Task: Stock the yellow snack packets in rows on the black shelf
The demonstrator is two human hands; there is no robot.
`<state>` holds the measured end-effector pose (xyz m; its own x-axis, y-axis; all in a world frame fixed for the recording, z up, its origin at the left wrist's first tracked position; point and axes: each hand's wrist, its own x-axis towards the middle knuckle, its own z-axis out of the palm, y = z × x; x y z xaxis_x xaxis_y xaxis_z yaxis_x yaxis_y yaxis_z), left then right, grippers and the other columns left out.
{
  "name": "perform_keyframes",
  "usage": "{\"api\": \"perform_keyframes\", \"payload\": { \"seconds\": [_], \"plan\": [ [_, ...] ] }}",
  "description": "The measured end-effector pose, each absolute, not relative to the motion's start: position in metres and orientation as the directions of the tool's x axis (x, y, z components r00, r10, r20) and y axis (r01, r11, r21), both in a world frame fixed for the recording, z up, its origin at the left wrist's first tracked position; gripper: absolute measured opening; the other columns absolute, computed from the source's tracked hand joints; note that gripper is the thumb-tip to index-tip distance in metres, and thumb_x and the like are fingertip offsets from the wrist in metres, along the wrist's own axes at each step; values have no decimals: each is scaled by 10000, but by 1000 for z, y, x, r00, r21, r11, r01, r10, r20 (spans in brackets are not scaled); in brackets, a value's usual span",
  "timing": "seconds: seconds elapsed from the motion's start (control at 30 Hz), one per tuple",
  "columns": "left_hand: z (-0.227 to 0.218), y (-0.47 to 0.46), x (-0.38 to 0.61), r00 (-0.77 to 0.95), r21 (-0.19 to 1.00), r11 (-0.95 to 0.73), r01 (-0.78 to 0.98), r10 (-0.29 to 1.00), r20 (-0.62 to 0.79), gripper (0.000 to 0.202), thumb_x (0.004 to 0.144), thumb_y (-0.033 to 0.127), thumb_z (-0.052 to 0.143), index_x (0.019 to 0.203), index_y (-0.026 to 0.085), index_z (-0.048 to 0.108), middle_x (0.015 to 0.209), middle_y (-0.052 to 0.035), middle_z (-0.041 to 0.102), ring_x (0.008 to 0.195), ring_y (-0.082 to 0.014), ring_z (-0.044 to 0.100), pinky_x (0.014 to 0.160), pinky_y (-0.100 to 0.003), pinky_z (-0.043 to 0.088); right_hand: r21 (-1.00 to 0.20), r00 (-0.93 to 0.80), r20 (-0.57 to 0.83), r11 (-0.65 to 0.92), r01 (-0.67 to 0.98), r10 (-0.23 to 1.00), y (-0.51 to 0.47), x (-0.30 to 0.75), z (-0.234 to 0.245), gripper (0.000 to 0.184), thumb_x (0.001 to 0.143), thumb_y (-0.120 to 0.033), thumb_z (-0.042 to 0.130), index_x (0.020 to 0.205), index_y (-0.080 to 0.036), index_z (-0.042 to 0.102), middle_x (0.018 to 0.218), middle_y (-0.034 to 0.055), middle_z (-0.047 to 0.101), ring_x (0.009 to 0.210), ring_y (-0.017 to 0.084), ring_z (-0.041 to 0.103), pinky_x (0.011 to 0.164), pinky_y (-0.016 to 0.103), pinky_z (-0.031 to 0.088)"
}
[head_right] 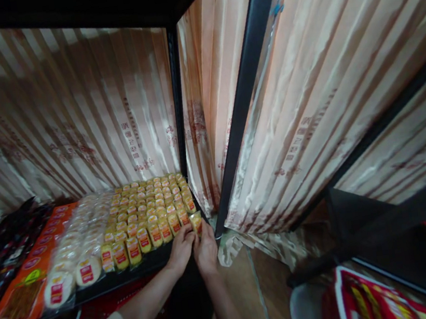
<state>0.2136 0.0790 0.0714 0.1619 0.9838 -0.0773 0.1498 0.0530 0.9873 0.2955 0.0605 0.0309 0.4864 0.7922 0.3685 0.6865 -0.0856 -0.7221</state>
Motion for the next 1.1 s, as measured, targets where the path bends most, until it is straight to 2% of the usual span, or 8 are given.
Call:
{"api": "perform_keyframes", "payload": {
  "seconds": [0.3,0.47,0.63,0.87,0.97,1.1],
  "plan": [
    [63,98,223,152,975,131,180,976,-159,394,811,260,494,1184,152,563,1281,-103,580,1192,-199,525,1050,-311,355,-748,513,359,-88,657,780,92,303,29,515,813,-240,334,1301,-123,446,1194,159,550,1096,234,533,918,374,434],
    [62,101,221,132,970,142,195,977,-170,416,801,218,494,1195,106,562,1313,-144,543,1216,-221,507,1073,-330,332,-734,505,352,-103,671,788,107,306,38,500,808,-252,345,1251,-69,488,1151,191,551,1052,250,548,902,372,443],
    [59,103,223,107,972,130,196,982,-153,386,797,190,492,1168,129,581,1278,-116,580,1198,-207,522,1073,-331,338,-746,497,350,-84,660,794,119,309,42,472,793,-249,381,1229,-125,513,1137,144,574,1037,228,560,903,356,445],
    [55,102,221,157,978,42,206,985,-76,431,827,185,429,1231,75,535,1315,-152,539,1227,-217,493,1093,-353,320,-736,458,297,-104,669,838,121,308,40,472,776,-235,399,1215,-131,535,1136,129,591,1045,229,563,916,345,438],
    [57,102,220,143,976,66,206,985,-97,411,827,184,441,1215,116,557,1305,-116,557,1226,-203,494,1098,-347,316,-751,456,317,-74,657,832,121,309,38,442,781,-242,403,1181,-137,558,1112,119,603,1034,221,563,920,341,436],
    [64,100,219,131,971,102,216,983,-132,404,821,179,447,1204,144,571,1301,-90,565,1233,-190,489,1111,-337,295,-767,442,314,-50,640,840,123,311,35,431,778,-249,414,1151,-104,571,1085,151,610,993,236,574,887,359,459]
  ]
}}
